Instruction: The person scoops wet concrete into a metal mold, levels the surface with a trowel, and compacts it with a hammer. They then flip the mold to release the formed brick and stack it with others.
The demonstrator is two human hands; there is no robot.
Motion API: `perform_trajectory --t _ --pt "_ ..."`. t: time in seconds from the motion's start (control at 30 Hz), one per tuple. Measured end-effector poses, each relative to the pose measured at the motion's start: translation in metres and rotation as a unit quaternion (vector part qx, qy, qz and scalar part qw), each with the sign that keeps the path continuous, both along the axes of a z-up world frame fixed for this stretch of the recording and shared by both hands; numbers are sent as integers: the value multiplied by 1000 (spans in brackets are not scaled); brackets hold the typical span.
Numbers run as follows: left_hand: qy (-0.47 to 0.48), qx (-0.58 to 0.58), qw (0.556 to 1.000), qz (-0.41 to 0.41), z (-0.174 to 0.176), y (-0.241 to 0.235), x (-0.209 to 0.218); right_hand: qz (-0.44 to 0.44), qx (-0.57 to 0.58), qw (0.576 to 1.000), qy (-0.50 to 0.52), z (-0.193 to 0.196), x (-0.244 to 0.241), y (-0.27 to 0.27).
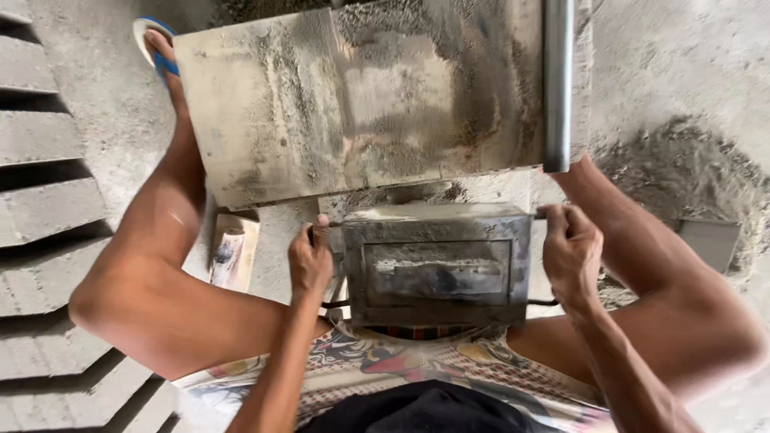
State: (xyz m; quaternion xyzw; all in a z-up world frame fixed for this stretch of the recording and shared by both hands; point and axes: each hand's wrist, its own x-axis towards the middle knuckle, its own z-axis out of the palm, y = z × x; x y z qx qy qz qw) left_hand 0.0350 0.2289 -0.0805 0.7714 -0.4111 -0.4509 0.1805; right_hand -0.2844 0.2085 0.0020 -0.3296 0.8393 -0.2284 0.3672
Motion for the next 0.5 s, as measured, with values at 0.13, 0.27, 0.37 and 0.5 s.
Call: perform_trajectory --t 0.13,0.27,0.37,0.5 --pt "1 -16 999 36 -21 13 -1 38 -33 992 117 -74 -40 23" --pt "-11 -28 998 52 -46 -1 -6 83 -71 963 247 -130 -34 25" --pt "11 68 993 95 -77 -19 -22 161 17 965 205 -189 -34 15" --pt "108 -49 981 150 -119 -161 40 -4 111 988 109 -303 -61 45"
